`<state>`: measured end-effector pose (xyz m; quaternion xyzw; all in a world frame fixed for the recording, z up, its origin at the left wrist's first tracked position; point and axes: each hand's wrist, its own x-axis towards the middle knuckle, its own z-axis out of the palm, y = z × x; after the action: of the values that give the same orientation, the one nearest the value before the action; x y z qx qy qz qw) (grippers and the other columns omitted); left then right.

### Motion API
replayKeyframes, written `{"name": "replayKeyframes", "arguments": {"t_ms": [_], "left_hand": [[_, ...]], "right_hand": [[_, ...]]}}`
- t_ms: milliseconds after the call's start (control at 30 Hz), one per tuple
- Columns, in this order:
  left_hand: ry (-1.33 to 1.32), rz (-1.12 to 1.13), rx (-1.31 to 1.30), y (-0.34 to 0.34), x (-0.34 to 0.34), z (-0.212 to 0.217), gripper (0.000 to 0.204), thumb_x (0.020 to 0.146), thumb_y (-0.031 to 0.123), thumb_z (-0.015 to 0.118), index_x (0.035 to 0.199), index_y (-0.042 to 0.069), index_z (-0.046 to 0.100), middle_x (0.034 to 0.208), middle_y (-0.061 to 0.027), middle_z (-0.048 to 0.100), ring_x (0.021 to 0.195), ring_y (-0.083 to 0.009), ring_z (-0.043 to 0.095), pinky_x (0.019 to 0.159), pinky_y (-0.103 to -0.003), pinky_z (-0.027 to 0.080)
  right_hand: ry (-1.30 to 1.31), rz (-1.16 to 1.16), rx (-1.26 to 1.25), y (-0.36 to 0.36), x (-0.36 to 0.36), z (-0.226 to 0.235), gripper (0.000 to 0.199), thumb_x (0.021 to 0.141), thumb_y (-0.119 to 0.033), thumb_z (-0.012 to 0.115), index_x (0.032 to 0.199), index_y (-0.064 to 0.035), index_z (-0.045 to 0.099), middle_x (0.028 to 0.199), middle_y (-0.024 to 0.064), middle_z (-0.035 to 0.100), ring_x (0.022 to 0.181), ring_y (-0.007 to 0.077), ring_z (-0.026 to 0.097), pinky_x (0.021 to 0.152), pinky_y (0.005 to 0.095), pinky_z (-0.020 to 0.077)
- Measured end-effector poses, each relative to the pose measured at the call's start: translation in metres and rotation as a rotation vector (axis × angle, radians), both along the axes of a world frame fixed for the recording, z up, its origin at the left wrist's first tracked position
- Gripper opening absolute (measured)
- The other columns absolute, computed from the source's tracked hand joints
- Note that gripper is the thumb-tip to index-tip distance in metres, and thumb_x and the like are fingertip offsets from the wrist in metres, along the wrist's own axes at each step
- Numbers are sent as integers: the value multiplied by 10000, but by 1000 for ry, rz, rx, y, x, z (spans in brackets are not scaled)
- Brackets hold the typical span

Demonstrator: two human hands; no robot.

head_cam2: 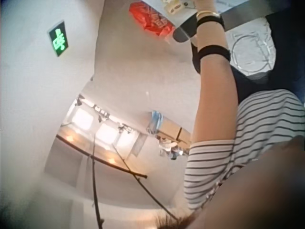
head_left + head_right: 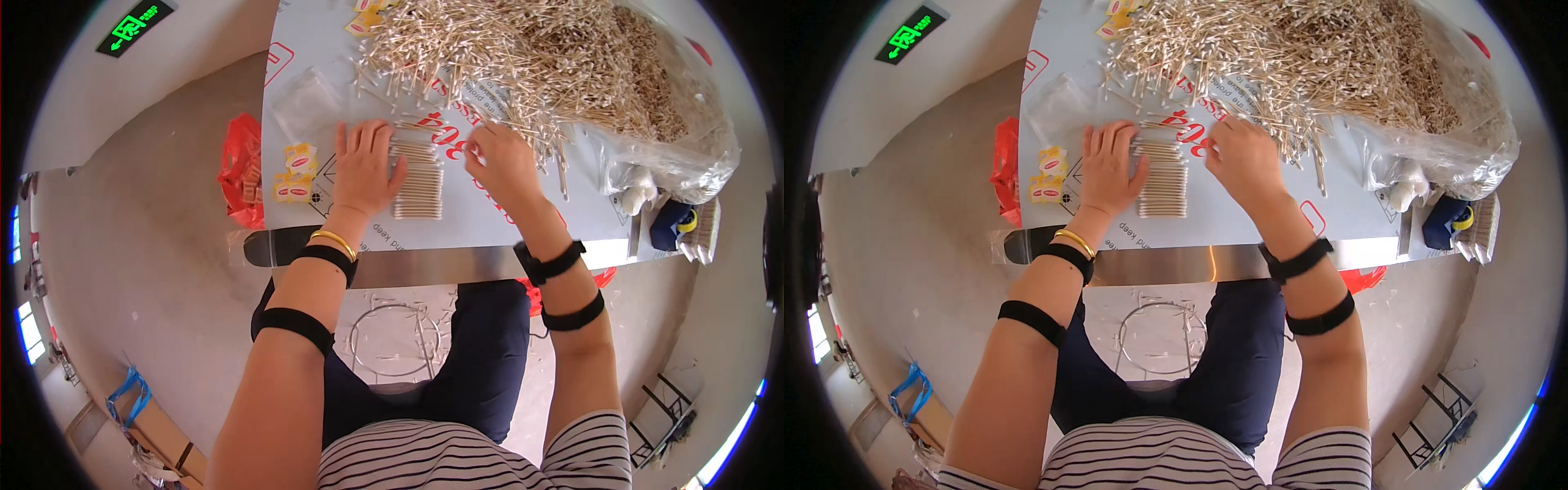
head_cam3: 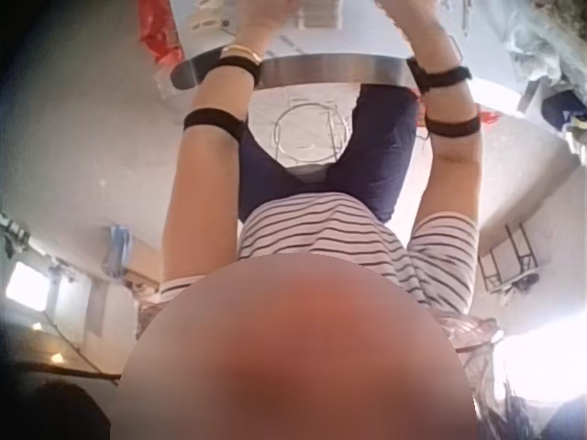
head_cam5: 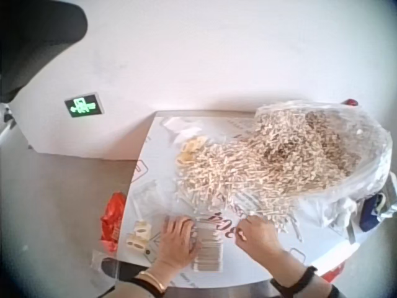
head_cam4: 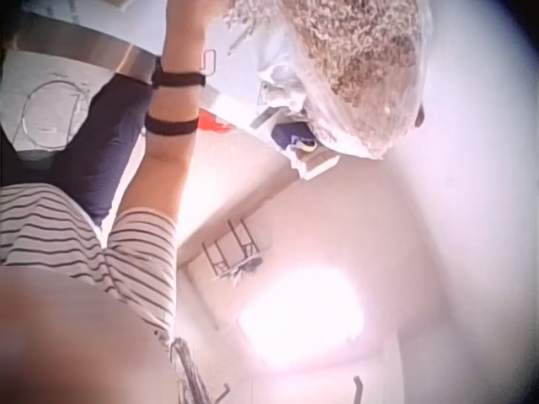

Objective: The person gathers cotton swabs from a pile and aligns them into a row on the table by hand.

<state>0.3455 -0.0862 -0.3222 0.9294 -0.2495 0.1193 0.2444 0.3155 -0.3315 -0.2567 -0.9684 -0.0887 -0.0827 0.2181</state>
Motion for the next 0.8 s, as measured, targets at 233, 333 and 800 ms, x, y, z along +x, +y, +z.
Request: {"name": "replayKeyframes", "arguments": {"t_ms": [233,333,800], "left_hand": [[4,-9,-5,-4,-1,5,491,925,307,622,1367,102,561,1362,-90,563,1301,-326,504,1228,-603,250],[-11,-8,26,-2,-1,6,531,928,311,613,1433,151,560,1369,-85,561,1306,-321,501,1227,-603,249],[-6,-5,73,-3,-2,6,552,928,315,617,1469,212,574,1381,-67,544,1326,-302,481,1233,-601,242]], "right_hand": [[37,128,-122,41,50,-17,48,845,-121,701,863,-77,693,884,104,683,870,320,697,778,448,566],[101,56,-39,42,49,-10,54,869,-131,683,864,-76,684,874,98,685,876,316,704,786,446,572],[234,-54,90,13,45,-23,164,856,-197,793,956,-85,726,985,76,701,905,289,711,780,413,565]]}}
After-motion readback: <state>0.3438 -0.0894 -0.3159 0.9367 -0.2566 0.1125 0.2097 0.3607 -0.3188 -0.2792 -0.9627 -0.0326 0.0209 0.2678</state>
